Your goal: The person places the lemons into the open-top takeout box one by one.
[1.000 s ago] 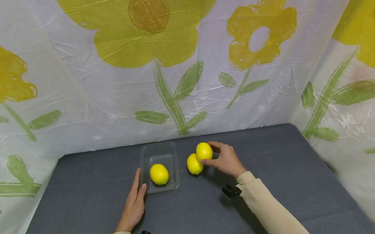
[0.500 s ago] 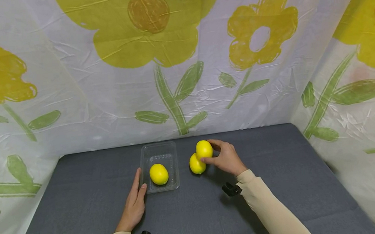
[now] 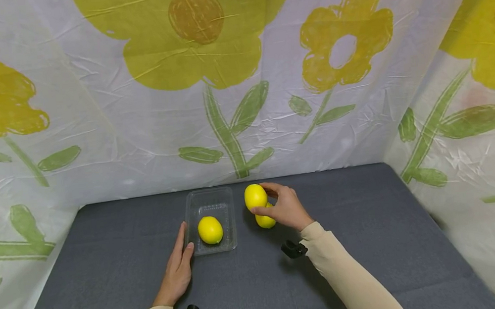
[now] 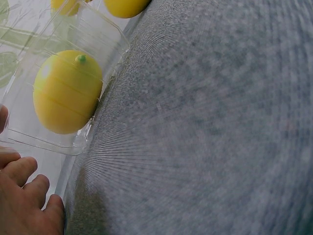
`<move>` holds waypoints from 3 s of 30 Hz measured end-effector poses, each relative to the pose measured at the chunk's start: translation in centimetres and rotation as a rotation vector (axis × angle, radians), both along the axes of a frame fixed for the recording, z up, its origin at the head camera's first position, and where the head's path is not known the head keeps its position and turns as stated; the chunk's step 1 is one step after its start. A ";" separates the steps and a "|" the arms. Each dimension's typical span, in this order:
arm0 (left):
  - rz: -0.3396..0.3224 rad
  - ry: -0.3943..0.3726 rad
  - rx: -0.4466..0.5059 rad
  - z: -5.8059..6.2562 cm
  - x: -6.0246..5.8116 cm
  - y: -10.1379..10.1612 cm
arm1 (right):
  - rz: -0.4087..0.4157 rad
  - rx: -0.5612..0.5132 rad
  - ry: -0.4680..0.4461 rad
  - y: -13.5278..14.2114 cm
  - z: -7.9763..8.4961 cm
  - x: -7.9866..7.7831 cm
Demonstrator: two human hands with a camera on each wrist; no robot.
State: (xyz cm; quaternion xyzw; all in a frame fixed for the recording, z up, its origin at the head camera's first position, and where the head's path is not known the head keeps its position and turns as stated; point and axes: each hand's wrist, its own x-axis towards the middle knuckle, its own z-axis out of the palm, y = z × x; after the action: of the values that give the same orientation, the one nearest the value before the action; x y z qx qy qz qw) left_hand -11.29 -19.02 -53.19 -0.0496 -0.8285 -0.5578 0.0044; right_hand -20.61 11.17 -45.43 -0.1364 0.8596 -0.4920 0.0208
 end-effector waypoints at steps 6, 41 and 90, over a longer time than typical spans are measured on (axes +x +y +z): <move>-0.002 0.002 0.000 0.0 0.0 0.0 | 0.046 0.004 -0.015 -2.1 -0.2 -0.1; -0.004 0.013 -0.007 0.0 0.1 0.0 | 0.288 0.493 0.175 -9.2 -0.8 -1.2; -0.003 0.023 -0.014 -0.2 0.2 0.0 | 0.364 0.724 0.327 -11.1 -1.8 -1.3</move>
State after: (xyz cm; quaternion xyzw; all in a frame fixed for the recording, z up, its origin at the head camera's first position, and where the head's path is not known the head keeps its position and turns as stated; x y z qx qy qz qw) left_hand -11.10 -19.01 -53.41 -0.0573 -0.8322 -0.5514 0.0128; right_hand -21.86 0.03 -47.24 -0.3456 0.9306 -0.1191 0.0172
